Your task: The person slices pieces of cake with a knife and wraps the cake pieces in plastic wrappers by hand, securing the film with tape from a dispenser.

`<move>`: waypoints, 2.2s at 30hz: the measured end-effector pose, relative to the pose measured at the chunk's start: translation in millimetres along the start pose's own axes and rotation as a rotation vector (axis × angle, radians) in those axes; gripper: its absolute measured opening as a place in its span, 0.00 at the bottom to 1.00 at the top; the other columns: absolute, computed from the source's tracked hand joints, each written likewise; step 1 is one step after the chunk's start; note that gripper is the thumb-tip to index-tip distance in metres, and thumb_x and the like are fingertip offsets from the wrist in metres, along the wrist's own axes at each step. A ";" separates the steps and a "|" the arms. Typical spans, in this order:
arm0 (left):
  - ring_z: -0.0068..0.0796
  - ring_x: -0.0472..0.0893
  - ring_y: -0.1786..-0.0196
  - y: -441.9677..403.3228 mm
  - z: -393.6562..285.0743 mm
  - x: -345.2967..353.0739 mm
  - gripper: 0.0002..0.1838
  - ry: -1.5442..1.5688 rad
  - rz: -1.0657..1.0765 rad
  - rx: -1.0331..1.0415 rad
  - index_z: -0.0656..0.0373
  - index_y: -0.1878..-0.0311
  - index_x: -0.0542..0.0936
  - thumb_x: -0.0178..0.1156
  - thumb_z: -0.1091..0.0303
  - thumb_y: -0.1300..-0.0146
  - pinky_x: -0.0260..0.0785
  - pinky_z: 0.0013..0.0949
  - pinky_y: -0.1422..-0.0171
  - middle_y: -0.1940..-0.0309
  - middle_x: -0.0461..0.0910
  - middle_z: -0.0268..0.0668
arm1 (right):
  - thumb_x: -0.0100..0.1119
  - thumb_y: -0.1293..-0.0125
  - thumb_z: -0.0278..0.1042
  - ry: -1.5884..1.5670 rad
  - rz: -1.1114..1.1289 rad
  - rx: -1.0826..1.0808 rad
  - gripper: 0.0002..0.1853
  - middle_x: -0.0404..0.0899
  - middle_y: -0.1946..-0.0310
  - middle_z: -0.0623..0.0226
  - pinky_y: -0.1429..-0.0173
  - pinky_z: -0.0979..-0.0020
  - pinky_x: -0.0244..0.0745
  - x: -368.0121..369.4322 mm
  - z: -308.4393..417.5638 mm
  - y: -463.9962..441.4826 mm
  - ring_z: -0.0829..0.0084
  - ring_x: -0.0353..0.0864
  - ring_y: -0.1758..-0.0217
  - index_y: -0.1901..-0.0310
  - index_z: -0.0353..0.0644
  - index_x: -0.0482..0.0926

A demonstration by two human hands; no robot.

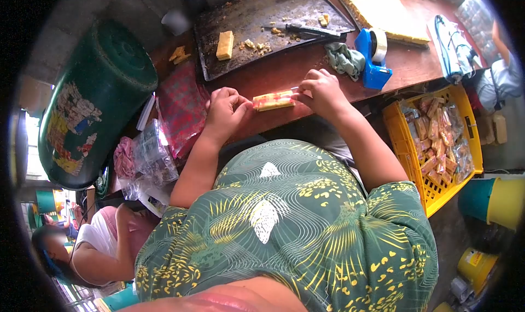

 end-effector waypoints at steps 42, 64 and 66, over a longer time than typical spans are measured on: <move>0.40 0.80 0.35 -26.7 -18.3 64.5 0.18 0.314 -0.019 0.278 0.61 0.38 0.79 0.57 0.78 0.30 0.68 0.37 0.27 0.39 0.82 0.41 | 0.73 0.42 0.28 -0.153 -0.217 -0.197 0.14 0.86 0.51 0.68 0.41 0.59 0.76 -15.5 49.0 19.0 0.62 0.84 0.48 0.53 0.51 0.90; 0.43 0.64 0.21 -10.9 -42.5 61.3 0.45 0.060 0.139 0.312 0.58 0.26 0.72 0.72 0.43 0.42 0.51 0.51 0.18 0.26 0.70 0.38 | 0.60 0.23 0.56 -0.555 -0.279 0.818 0.23 0.85 0.60 0.70 0.50 0.71 0.72 -122.7 -163.3 64.1 0.76 0.78 0.57 0.53 0.40 0.87; 0.43 0.62 0.20 -9.1 -41.5 62.1 0.45 -0.004 0.100 0.350 0.58 0.26 0.72 0.71 0.43 0.41 0.50 0.51 0.17 0.26 0.70 0.38 | 0.62 0.23 0.52 -0.354 -0.553 0.576 0.20 0.83 0.62 0.69 0.51 0.70 0.72 -120.7 -143.4 68.5 0.73 0.79 0.58 0.59 0.39 0.87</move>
Point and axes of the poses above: each hand's wrist, its own y-axis away from the middle knuckle, its own x-axis out of the palm, z = x × y, the point moved 5 cm from there along -y, towards the middle knuckle
